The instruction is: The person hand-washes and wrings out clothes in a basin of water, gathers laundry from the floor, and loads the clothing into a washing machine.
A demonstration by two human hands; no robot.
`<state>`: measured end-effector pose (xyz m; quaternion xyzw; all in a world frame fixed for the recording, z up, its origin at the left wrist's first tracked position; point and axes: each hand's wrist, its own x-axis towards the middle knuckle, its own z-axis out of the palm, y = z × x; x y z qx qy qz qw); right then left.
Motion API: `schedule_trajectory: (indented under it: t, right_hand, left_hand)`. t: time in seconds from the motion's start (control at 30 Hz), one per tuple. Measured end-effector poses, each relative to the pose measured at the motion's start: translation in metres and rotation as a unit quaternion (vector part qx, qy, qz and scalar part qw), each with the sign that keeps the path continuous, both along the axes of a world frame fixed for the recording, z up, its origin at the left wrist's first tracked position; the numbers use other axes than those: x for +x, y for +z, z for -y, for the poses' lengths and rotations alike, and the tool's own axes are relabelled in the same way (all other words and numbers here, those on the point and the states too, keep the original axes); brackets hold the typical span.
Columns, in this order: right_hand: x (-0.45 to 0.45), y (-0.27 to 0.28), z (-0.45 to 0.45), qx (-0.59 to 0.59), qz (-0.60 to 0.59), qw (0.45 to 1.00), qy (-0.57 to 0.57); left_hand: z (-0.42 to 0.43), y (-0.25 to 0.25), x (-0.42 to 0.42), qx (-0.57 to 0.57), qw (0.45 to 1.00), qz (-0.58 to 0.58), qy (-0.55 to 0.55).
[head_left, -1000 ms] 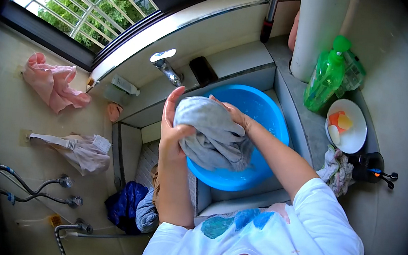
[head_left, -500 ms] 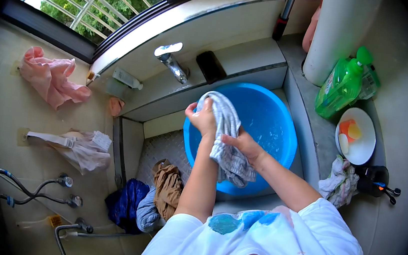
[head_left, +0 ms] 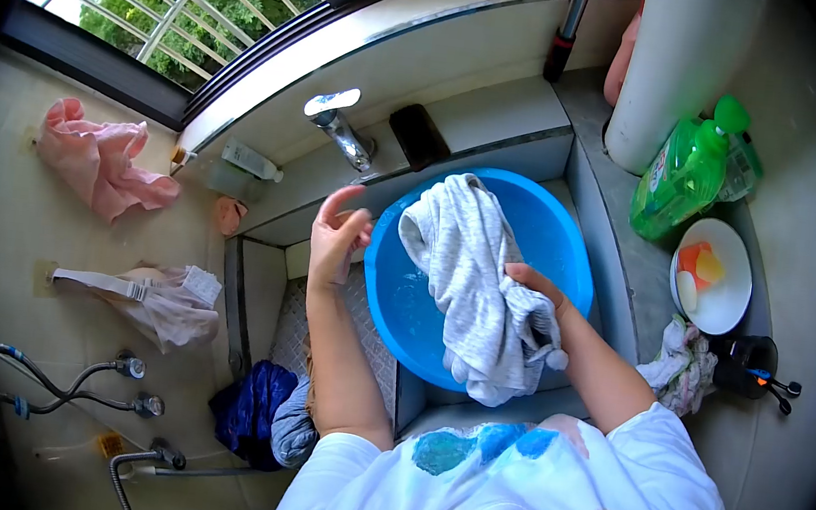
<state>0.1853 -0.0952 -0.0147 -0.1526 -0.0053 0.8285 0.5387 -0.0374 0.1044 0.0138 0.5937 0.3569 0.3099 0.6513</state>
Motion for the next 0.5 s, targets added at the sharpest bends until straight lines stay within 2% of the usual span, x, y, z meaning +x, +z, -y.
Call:
schedule_trajectory:
  t: [0.07, 0.1, 0.17, 0.23, 0.3, 0.37, 0.43, 0.47, 0.5]
  right_hand:
    - [-0.003, -0.001, 0.002, 0.007, 0.009, 1.0, -0.013]
    - [-0.006, -0.001, 0.001, 0.016, -0.001, 1.0, -0.015]
    - [-0.013, 0.001, -0.004, 0.016, -0.017, 1.0, -0.01]
    - [-0.021, 0.005, -0.004, 0.012, -0.027, 0.999, -0.013]
    - [-0.027, 0.01, 0.003, 0.022, -0.012, 0.998, -0.049]
    - [-0.015, -0.005, 0.0, 0.048, -0.008, 0.997, 0.053]
    - [-0.01, 0.005, -0.008, 0.068, 0.118, 0.986, 0.097]
    - [-0.013, 0.019, -0.008, 0.079, 0.171, 0.979, 0.075]
    - [-0.015, 0.024, -0.011, 0.079, 0.17, 0.98, 0.072]
  left_hand:
    - [0.01, -0.01, 0.012, -0.071, 0.981, 0.173, -0.049]
    - [0.028, -0.009, 0.037, -0.115, 0.953, 0.27, -0.074]
    - [0.039, -0.012, 0.063, -0.104, 0.96, 0.246, -0.087]
    - [0.06, 0.003, 0.09, -0.196, 0.841, 0.436, -0.252]
    - [0.059, -0.001, 0.089, -0.196, 0.85, 0.423, -0.246]
    - [0.052, 0.0, 0.086, -0.192, 0.86, 0.405, -0.241]
    - [0.044, 0.007, 0.085, -0.174, 0.927, 0.247, -0.221]
    - [0.046, 0.013, 0.085, -0.175, 0.934, 0.226, -0.213]
    - [0.047, 0.017, 0.085, -0.175, 0.934, 0.224, -0.215]
